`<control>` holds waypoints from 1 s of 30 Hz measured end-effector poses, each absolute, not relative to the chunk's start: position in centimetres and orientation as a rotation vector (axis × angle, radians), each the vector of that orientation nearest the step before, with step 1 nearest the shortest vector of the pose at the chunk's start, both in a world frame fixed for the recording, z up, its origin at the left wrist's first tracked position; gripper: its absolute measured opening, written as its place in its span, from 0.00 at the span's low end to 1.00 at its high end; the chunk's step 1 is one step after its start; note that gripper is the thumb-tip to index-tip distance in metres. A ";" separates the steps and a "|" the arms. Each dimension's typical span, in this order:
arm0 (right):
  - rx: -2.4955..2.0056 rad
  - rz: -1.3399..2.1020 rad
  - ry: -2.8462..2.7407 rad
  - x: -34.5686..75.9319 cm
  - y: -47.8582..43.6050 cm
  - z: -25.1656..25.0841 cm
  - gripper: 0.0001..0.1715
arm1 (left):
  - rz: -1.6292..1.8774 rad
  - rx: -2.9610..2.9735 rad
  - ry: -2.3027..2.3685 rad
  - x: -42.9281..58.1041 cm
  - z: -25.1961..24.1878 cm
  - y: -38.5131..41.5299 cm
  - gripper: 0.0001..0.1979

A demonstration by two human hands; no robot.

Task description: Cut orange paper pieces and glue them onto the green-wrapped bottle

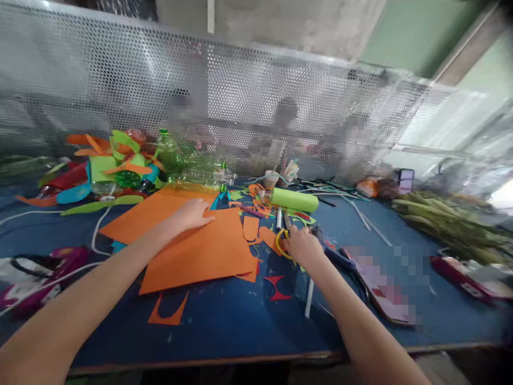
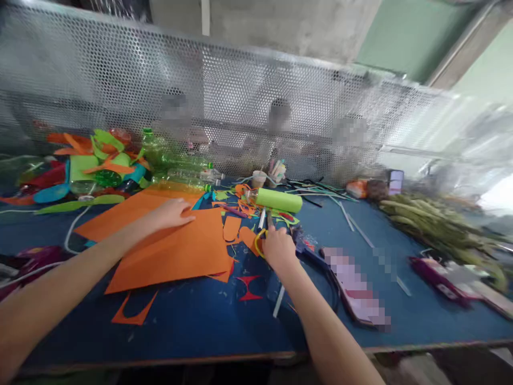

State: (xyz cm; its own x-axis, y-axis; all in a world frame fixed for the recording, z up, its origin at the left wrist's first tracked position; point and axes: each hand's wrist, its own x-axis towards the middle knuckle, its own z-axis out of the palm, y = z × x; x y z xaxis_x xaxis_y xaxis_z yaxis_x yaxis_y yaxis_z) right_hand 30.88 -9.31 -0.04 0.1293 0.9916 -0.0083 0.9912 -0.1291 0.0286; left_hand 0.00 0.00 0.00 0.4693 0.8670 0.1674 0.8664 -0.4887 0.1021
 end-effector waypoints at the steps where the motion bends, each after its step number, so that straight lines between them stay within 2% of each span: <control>1: 2.325 -0.005 2.064 30.9 -9.2 -0.1 0.19 | 0.307 2.677 1.598 0.0 -0.2 0.1 0.22; 7: 2.331 -0.144 2.143 31.1 -9.1 0.6 0.18 | 0.322 2.603 1.574 0.1 -0.9 0.2 0.17; 10: 2.394 -0.166 2.202 31.6 -9.5 1.6 0.17 | 0.349 2.587 1.557 0.4 -0.8 0.1 0.18; 14: 2.420 -0.201 2.371 31.8 -10.2 2.7 0.26 | 0.352 2.537 1.552 0.4 -0.4 0.0 0.22; 18: 2.328 -0.257 2.554 30.9 -10.5 2.3 0.32 | 0.388 2.468 1.554 0.0 0.3 0.1 0.20; 25: 2.215 -0.281 2.585 29.7 -11.4 0.3 0.21 | 0.618 2.391 1.661 -1.1 0.3 0.3 0.21; 30: 2.152 -0.140 2.514 28.9 -13.4 0.8 0.21 | 0.640 2.244 1.684 -1.2 0.4 0.4 0.21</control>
State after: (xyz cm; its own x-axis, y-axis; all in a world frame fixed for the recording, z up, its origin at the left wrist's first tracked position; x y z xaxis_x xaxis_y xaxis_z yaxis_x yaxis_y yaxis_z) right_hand 28.86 -13.37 0.83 -0.1473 0.9863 0.0748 0.9718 0.1584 -0.1744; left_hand -1.23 0.39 0.45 0.2301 0.9548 0.1881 0.8388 -0.2926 0.4591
